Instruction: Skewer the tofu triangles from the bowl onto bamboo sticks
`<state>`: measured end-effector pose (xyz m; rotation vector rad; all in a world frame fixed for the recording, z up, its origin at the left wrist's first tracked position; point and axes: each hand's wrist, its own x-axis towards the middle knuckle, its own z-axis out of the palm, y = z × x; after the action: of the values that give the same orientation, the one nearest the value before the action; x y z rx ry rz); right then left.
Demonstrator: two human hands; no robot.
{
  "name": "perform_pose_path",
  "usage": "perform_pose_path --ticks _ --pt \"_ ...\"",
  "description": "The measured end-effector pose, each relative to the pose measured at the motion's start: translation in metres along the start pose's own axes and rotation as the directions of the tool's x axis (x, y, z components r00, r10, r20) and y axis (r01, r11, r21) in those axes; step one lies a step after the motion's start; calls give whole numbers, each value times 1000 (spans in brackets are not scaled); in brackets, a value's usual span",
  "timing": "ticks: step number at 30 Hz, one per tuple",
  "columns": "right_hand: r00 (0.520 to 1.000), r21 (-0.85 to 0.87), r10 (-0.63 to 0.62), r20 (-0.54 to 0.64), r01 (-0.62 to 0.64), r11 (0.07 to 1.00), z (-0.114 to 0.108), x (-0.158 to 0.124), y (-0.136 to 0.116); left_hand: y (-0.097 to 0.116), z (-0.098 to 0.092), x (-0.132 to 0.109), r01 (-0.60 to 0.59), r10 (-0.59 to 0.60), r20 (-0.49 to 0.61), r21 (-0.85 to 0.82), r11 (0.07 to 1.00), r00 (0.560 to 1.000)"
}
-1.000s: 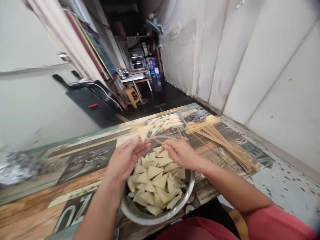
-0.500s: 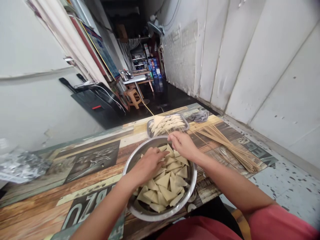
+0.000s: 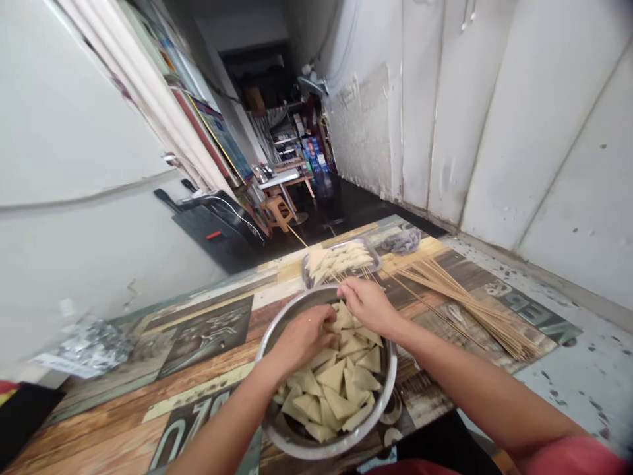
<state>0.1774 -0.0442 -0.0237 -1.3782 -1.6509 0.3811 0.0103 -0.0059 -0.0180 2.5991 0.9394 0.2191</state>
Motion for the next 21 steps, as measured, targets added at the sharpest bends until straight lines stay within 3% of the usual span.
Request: perform_pose_path --ticks 4,6,10,13,16,18,21 --pt "1000 75 -27 12 26 997 1 -1 -2 -2 -10 -5 3 -27 -85 -273 962 996" --pt "999 112 -39 28 36 993 2 -2 -1 -2 -15 -7 -34 -70 -185 -506 862 980" --pt "995 164 -49 90 33 986 2 -3 0 -12 -22 -8 -128 -271 -293 -858 497 917" --pt "987 163 -49 152 24 986 2 -6 0 -24 -22 -9 -164 -424 -233 -967 193 875" --pt "980 125 -36 196 12 992 2 -9 0 -30 -21 -10 -207 -470 -151 -976 -71 870" --pt "978 89 -18 208 -1 996 0 -9 0 -31 -22 -10 -258 -464 -175 -958 -121 868" --pt "977 35 11 214 -19 999 -4 -7 -4 -31 -26 -10 -326 -497 -252 -943 -67 831"
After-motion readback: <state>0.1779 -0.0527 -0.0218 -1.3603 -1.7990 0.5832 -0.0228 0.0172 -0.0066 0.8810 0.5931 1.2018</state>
